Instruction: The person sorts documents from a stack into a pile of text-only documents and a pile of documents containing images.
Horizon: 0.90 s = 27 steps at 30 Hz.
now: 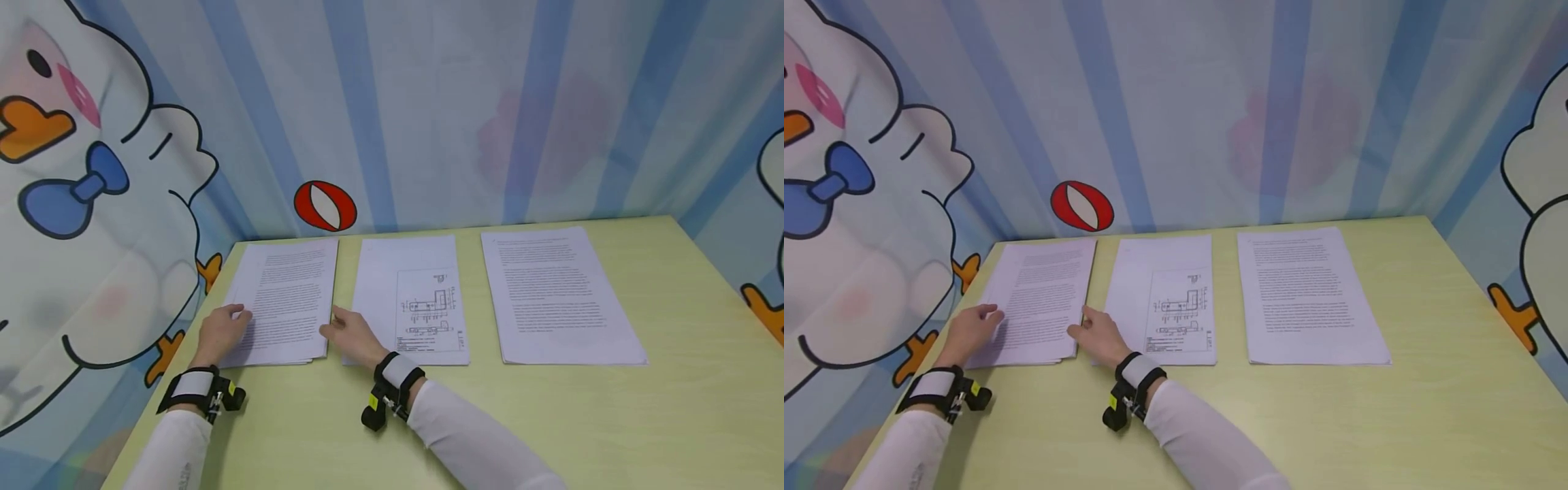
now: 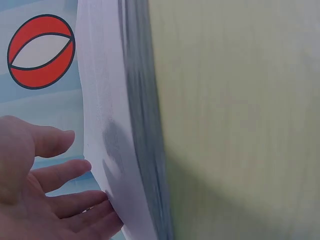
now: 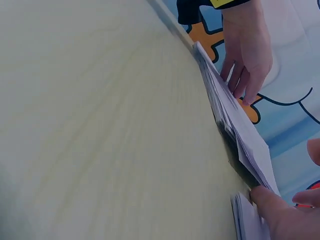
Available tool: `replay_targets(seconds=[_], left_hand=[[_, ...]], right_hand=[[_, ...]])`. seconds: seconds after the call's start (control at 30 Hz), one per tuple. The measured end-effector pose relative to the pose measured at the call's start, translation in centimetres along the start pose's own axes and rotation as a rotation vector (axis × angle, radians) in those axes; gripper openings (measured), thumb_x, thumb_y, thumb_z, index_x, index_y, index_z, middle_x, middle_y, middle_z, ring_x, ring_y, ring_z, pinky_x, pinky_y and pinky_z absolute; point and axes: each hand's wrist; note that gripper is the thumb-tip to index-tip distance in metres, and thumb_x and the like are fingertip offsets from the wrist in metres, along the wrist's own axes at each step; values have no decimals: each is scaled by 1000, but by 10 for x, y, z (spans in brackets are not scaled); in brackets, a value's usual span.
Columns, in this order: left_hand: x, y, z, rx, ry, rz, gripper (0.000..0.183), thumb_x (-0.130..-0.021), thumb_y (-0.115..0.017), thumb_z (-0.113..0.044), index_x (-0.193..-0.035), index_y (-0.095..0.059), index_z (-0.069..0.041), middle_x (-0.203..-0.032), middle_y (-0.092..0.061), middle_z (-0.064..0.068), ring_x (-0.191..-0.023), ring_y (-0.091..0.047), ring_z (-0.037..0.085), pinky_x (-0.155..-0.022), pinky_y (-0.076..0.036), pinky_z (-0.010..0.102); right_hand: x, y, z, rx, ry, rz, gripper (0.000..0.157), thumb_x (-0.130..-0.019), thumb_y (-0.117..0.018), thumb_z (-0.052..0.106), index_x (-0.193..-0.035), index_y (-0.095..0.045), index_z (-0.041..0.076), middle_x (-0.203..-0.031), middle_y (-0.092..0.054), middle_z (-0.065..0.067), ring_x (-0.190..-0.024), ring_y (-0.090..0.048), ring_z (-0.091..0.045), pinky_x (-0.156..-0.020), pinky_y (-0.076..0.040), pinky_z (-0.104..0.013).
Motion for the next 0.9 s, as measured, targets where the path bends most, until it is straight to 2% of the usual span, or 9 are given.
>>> replay_targets(seconds=[0.13,0.23,0.3,0.4,0.5,0.67,0.9], left_hand=[[0,-1,-1,6,17,13,50,-102,-42,-21,-138,-42,14,-135,-45,34,-126,-38,46,-102,-34,58],[1,-2,-2,5,17,23,50,-102,-42,-21,-138,-42,14,-135,-45,34,-125,-38,47,-101,-35,58],[1,-2,-4,2,3,25,50,-102,-42,-21,-138,-43,14,-134,-45,34,-124,-40,46,-100,-37,58],[3,-4,-7,9,-17,27,50,-102,-43,-22,-137,-44,13,-133,-47,34,-122,-44,45,-98,-40,56],[4,-7,-12,26,-39,30,50,-101,-44,-22,-137,-45,13,-132,-49,33,-118,-47,43,-96,-42,55],[8,-9,-17,53,-48,33,49,-101,-45,-23,-137,-47,11,-130,-51,31,-114,-52,40,-91,-46,51],[12,-12,-23,110,-35,18,52,-102,-44,-25,-141,-42,9,-133,-49,30,-113,-50,39,-94,-45,52]], right_hand=[[-6,-4,0,-165,-33,15,57,-99,-51,14,-149,-31,-3,-141,-47,-18,-121,-51,-24,-99,-43,-42],[-10,-6,-3,-237,-70,1,60,-98,-51,11,-150,-25,-5,-136,-52,-18,-105,-60,-19,-95,-47,-39],[-12,-6,-3,-219,-88,-31,60,-97,-52,10,-149,-27,-7,-131,-56,-17,-98,-60,-16,-93,-47,-36],[-13,-6,-3,-161,-96,-78,51,-94,-53,8,-142,-41,-7,-119,-63,-15,-90,-60,-15,-87,-47,-33],[-13,-7,-3,-144,-101,-106,41,-92,-51,3,-131,-53,-4,-112,-66,-12,-91,-60,-15,-81,-48,-32],[-12,-4,-3,-137,-139,-170,46,-89,-43,-5,-134,-53,-1,-114,-63,-8,-95,-55,-17,-86,-45,-35],[-10,9,0,-238,-146,-228,46,-88,-44,-3,-133,-53,1,-112,-64,-6,-97,-56,-19,-92,-43,-39]])
Point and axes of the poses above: each hand's wrist, its own x-axis away from the middle knuckle, its own y-axis out of the back of the hand, z = x × y
